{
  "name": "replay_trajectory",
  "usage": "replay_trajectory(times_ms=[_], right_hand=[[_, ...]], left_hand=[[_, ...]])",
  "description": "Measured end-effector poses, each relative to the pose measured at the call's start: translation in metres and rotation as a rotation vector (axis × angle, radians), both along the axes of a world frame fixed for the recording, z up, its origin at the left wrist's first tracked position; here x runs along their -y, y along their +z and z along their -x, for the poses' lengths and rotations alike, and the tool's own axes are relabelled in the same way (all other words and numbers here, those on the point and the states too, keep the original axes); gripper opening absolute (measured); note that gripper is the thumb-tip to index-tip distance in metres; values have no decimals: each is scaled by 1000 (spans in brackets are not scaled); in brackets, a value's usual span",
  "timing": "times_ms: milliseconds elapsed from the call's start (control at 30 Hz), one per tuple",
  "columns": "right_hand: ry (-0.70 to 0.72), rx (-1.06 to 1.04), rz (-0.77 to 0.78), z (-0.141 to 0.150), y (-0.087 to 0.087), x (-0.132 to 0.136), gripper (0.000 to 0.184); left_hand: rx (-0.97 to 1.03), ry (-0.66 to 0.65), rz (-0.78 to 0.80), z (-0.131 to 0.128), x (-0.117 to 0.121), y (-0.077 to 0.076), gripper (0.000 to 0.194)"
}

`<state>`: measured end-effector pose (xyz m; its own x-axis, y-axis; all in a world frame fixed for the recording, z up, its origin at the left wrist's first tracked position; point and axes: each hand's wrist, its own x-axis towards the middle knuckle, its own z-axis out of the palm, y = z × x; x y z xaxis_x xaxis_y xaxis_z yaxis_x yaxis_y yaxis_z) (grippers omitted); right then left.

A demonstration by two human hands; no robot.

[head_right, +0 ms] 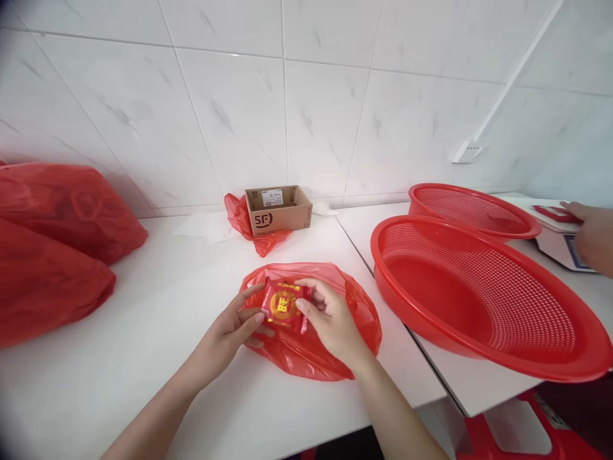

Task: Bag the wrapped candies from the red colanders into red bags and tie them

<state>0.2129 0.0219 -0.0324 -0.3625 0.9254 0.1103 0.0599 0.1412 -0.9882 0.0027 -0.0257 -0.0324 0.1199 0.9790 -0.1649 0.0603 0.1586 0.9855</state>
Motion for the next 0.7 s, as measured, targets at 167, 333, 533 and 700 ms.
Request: replay_trajectory(times_ms=[167, 333, 533, 700], right_hand=[[-105, 365, 0, -47, 3, -19, 34], [-205, 738, -172, -65, -8, -18, 46], [-289, 668, -299, -86, 48, 0, 32], [-468, 1021, -246, -158, 71, -40, 34]], left_hand=[[-505, 24, -156, 2, 1, -3, 52], [-699, -146, -264, 3, 2, -8, 31], [-630, -191, -284, 3, 1, -5, 36], [-582, -101, -289, 3, 0, -3, 36]])
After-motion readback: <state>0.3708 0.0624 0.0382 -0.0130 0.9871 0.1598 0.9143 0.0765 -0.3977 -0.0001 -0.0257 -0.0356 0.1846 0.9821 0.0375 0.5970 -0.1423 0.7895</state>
